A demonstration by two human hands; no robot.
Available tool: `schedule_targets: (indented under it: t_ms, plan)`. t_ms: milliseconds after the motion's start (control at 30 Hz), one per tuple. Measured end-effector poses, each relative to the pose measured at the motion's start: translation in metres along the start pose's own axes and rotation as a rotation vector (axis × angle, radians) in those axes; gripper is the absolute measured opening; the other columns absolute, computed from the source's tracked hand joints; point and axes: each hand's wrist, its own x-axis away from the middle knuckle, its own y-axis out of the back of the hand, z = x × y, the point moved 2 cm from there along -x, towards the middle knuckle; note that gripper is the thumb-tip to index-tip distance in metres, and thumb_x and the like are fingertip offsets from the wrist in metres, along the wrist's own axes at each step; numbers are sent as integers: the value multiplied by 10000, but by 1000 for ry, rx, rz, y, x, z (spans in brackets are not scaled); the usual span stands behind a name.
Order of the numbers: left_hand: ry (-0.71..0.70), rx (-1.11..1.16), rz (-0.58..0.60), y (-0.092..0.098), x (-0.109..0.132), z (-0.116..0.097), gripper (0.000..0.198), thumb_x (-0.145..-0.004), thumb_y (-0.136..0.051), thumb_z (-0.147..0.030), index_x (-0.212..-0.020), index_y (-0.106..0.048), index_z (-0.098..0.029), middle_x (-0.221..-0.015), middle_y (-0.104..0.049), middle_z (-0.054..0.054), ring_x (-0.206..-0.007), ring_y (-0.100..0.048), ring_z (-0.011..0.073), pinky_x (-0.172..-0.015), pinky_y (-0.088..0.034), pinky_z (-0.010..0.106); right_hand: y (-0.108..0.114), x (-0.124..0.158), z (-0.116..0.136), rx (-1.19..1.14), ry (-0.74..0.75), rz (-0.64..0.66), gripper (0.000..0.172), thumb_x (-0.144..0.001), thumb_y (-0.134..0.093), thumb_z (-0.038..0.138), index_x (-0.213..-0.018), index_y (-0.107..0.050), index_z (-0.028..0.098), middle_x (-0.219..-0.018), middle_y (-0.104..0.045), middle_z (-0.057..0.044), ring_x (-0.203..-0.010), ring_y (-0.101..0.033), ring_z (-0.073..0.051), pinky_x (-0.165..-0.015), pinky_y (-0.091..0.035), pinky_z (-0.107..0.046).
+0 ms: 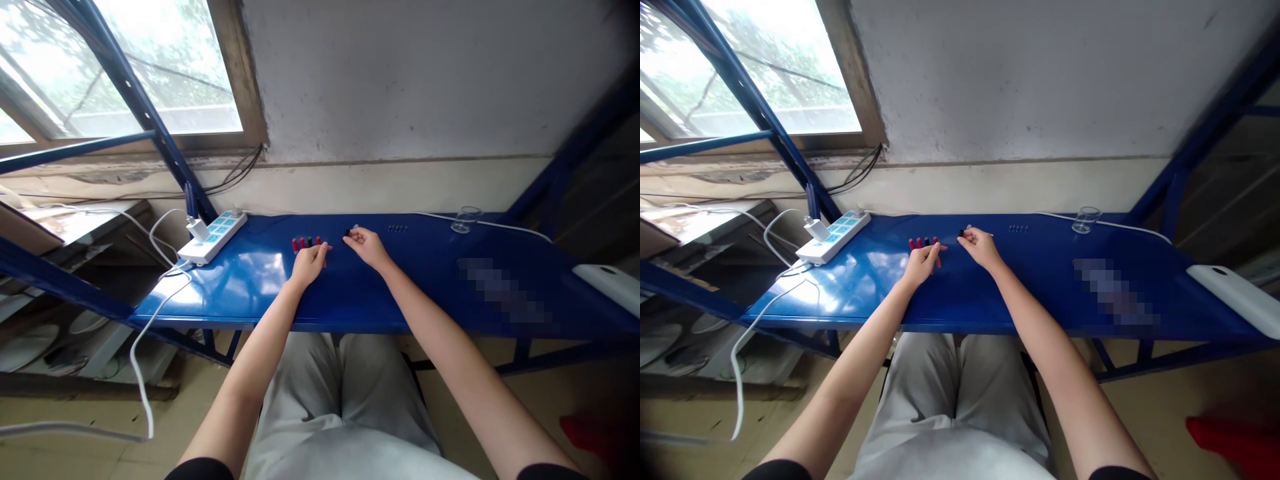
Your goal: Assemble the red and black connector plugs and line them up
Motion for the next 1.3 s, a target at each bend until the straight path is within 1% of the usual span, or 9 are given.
schedule_targets:
  t_ms: [133,267,333,400,567,733,933,1100,1300]
  plan:
    - [-49,-12,54,-3,1,1,517,-890,-302,-503,-889,-684,-155,-553,-610,11,-483,-540,101,-529,-392,206,33,-19,-25,183,-26,-95,353,-656,-624,496,-790,-559,176,-646,-566,-9,-597,-532,-141,-645,-442,-298]
    - [-54,-28,78,-3,1,1,523,-887,-305,-508,-857,-688,-152,-544,-608,13,-485,-540,104,-530,-386,210,65,-30,-49,435,-101,-109,266,-672,-620,432,-686,-544,178,-563,-520,10,-555,-492,-130,-613,-405,-278]
    - [-60,-42,95,-3,0,1,525,-885,-307,-510,-848,-690,-152,-543,-607,15,-491,-541,106,-528,-381,210,76,-33,-58,512,-118,-104,235,-687,-611,398,-649,-536,179,-564,-524,9,-552,-484,-124,-599,-386,-264]
    - [-74,-58,111,-4,0,1,526,-886,-308,-508,-835,-692,-152,-541,-603,16,-495,-539,108,-524,-374,210,82,-36,-65,570,-125,-98,201,-696,-604,356,-633,-532,180,-553,-515,15,-539,-469,-118,-579,-367,-254]
    - [-106,-76,127,-3,1,0,515,-890,-311,-492,-823,-691,-152,-539,-599,17,-503,-533,107,-528,-367,209,84,-42,-71,640,-157,-80,161,-692,-606,318,-645,-550,174,-566,-531,10,-538,-466,-115,-560,-352,-245]
    - [-110,-93,131,-3,1,-2,518,-892,-305,-487,-810,-690,-150,-546,-600,20,-494,-520,103,-520,-358,210,86,-43,-72,660,-201,-108,150,-689,-609,307,-640,-560,173,-556,-534,8,-549,-477,-122,-568,-357,-248]
    - [-100,-105,133,-2,2,-3,507,-891,-313,-483,-806,-690,-154,-549,-602,18,-477,-503,97,-504,-345,209,87,-44,-73,677,-251,-79,117,-681,-615,249,-626,-539,179,-548,-499,25,-555,-477,-121,-570,-345,-247]
    - [-102,-97,134,-1,2,-4,516,-890,-312,-488,-796,-687,-146,-538,-596,20,-482,-509,100,-502,-345,208,88,-44,-72,681,-257,-69,115,-681,-612,243,-623,-538,176,-549,-498,26,-564,-483,-121,-572,-349,-245]
    - [-96,-81,128,-2,2,-4,509,-888,-317,-489,-791,-685,-151,-527,-592,14,-475,-507,97,-501,-345,209,88,-45,-70,683,-276,-32,123,-681,-616,235,-615,-528,179,-538,-496,29,-529,-456,-109,-545,-337,-241]
